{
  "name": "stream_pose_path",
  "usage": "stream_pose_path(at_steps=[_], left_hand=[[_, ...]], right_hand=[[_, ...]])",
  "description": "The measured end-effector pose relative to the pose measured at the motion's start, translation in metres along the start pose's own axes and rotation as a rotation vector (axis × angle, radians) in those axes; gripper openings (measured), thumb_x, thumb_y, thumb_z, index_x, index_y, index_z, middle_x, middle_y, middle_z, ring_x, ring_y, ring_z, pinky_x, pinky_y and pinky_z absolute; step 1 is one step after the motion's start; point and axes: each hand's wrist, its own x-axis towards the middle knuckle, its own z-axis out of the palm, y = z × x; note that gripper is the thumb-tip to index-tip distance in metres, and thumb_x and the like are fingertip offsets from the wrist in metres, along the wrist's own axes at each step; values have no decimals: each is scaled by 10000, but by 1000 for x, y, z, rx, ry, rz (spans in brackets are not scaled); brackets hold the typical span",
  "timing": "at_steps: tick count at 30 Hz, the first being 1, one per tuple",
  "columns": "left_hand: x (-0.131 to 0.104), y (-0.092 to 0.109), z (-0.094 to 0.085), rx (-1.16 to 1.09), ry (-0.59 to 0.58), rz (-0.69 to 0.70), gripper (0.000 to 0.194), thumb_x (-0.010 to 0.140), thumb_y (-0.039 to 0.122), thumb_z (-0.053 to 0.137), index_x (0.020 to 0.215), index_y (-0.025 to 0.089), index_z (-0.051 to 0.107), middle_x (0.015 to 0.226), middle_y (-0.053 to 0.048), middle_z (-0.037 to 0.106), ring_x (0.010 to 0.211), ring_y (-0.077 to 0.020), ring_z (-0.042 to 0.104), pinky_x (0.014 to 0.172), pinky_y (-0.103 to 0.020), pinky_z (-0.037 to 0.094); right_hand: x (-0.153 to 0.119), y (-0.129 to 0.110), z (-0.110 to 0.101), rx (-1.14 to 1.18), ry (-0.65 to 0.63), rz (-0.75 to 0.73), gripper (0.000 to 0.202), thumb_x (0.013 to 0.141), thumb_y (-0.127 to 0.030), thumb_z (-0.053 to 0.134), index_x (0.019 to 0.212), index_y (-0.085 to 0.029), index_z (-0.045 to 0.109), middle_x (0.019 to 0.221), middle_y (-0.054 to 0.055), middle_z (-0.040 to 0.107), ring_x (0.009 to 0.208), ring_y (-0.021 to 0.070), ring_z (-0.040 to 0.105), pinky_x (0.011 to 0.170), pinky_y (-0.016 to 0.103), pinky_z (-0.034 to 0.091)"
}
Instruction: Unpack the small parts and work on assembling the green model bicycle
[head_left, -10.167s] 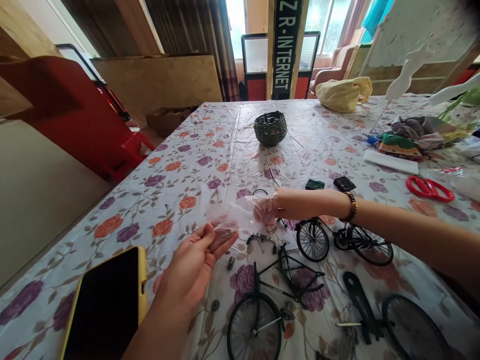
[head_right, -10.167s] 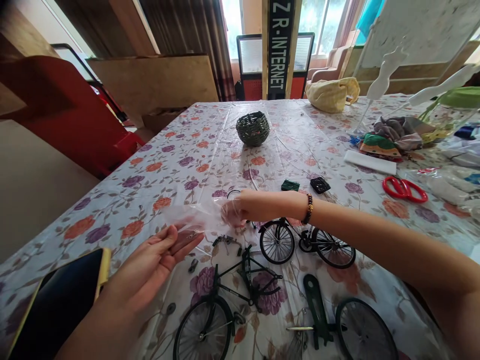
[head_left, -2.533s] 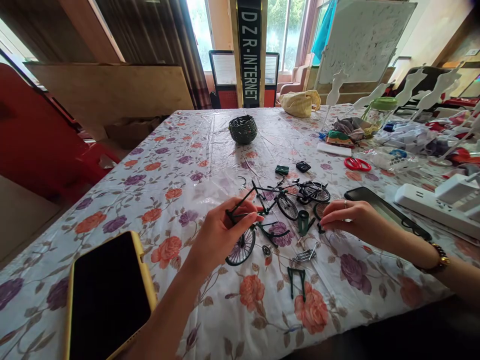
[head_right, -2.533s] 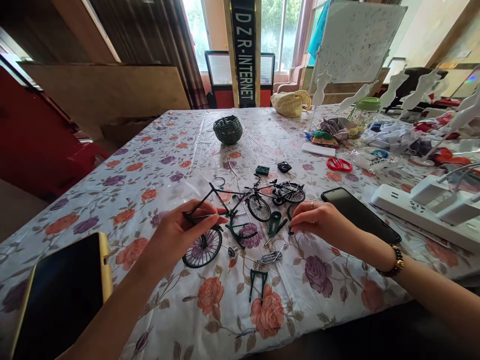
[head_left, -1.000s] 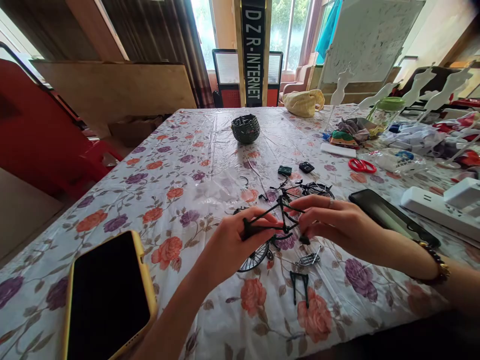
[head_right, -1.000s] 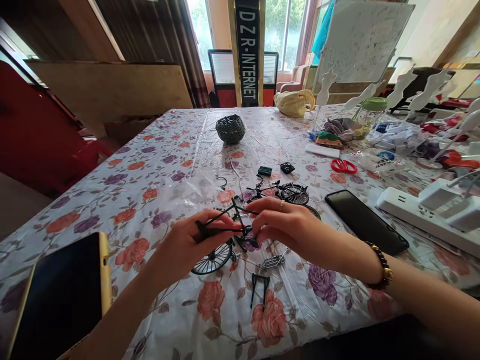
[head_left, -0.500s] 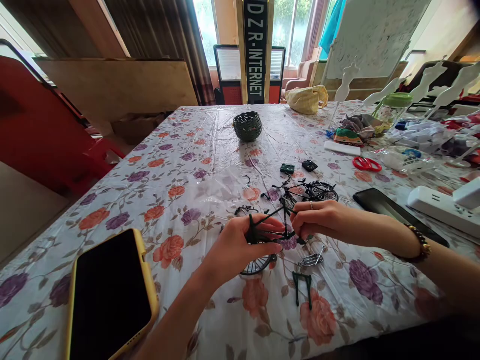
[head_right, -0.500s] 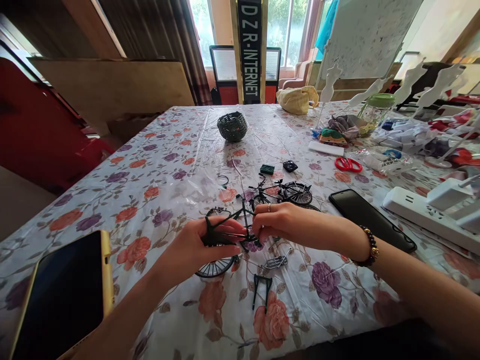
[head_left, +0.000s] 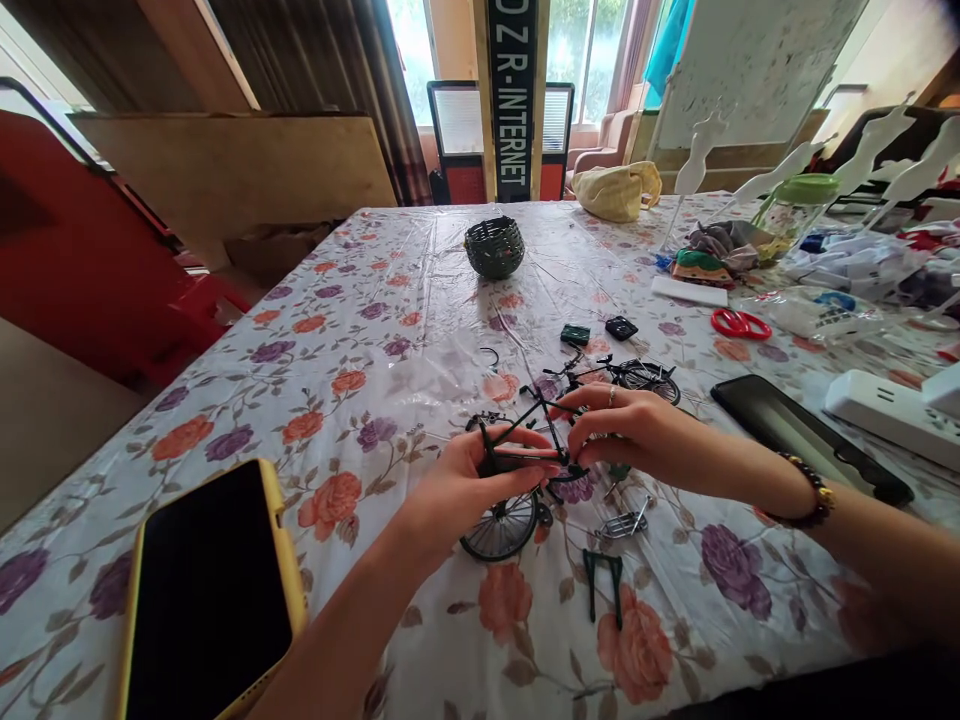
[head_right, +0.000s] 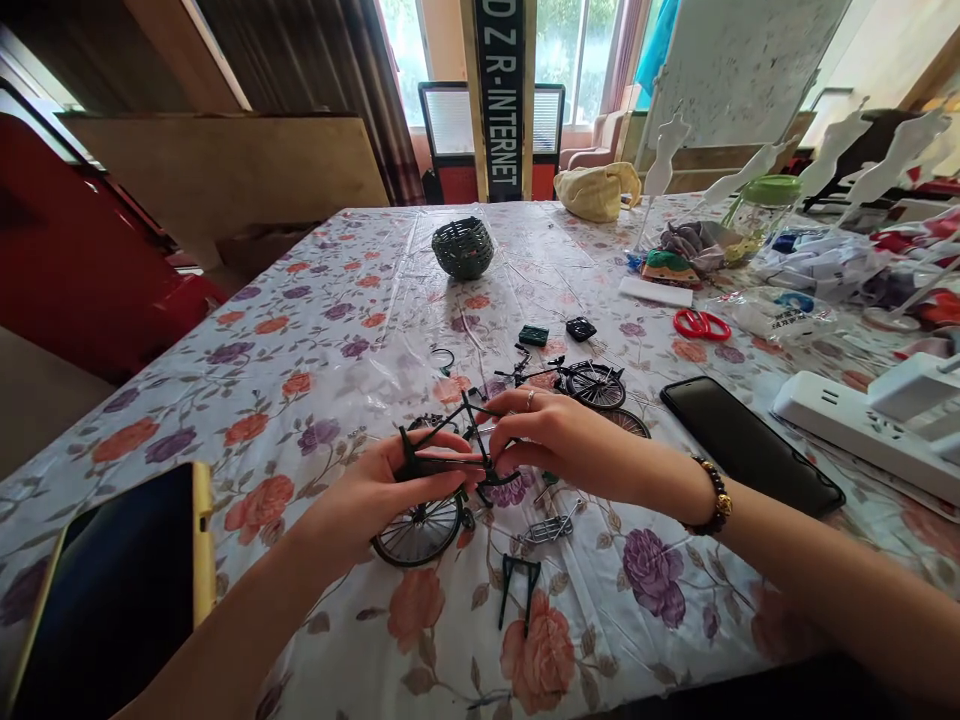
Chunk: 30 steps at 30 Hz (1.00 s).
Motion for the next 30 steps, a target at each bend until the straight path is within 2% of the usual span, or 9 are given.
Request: stream_pose_path(at_steps=[3,5,9,14,20,26,30], left_hand=[[0,0,0,-44,-5,-57,223,685,256,657,888,191,588,813,-22,697,759,-147,631,733,-262,448],[0,0,0,-54,1,-74,213,696,262,644,896,205,597,804,-10,693,703,-132,626,696,-253,445],[-1,2,0,-55,24,-93,216,690,242,643,901,206,606,805,-12,690,710,-135,624,668,-238,433],[-2,8,3,-51,37,-132,245,626,218,699,850,199,601,801,-8,690,772,-142,620,712,-231,424],[-3,4,5,-5,119,-89,208,567,258,738,746,199,649,723,19,663,706,-126,592,658,-221,423],[-2,3,5,26,116,-144,237,557,282,740,780,215,691,736,-2,689,719,-154,606,687,-256,434],[-2,4,5,23,116,-155,202,549,279,748,738,231,697,705,23,686,687,-120,595,664,-219,425]], right_hand=[[-1,0,11,-34,144,43,120,817,-265,527,778,-207,624,1250,52,453,1127,192,430,902,358,387],[0,-2,16,-34,195,57,108,804,-263,545,760,-211,629,1261,43,448,1135,196,420,911,380,384],[1,-7,21,-63,237,64,100,792,-264,562,752,-219,642,1199,41,505,1112,196,445,916,398,388],[-1,-7,23,-125,329,28,93,790,-253,569,773,-206,647,1170,52,536,1057,183,488,902,364,406],[-3,-5,27,-146,398,-59,80,782,-235,578,784,-228,658,1164,52,549,1049,203,498,922,416,410],[-6,-7,28,-164,471,-66,75,760,-219,603,806,-235,659,1119,45,583,1038,212,514,921,414,431],[-8,-5,28,-138,500,-68,77,723,-208,646,791,-240,657,1063,38,599,999,206,530,895,404,448]])
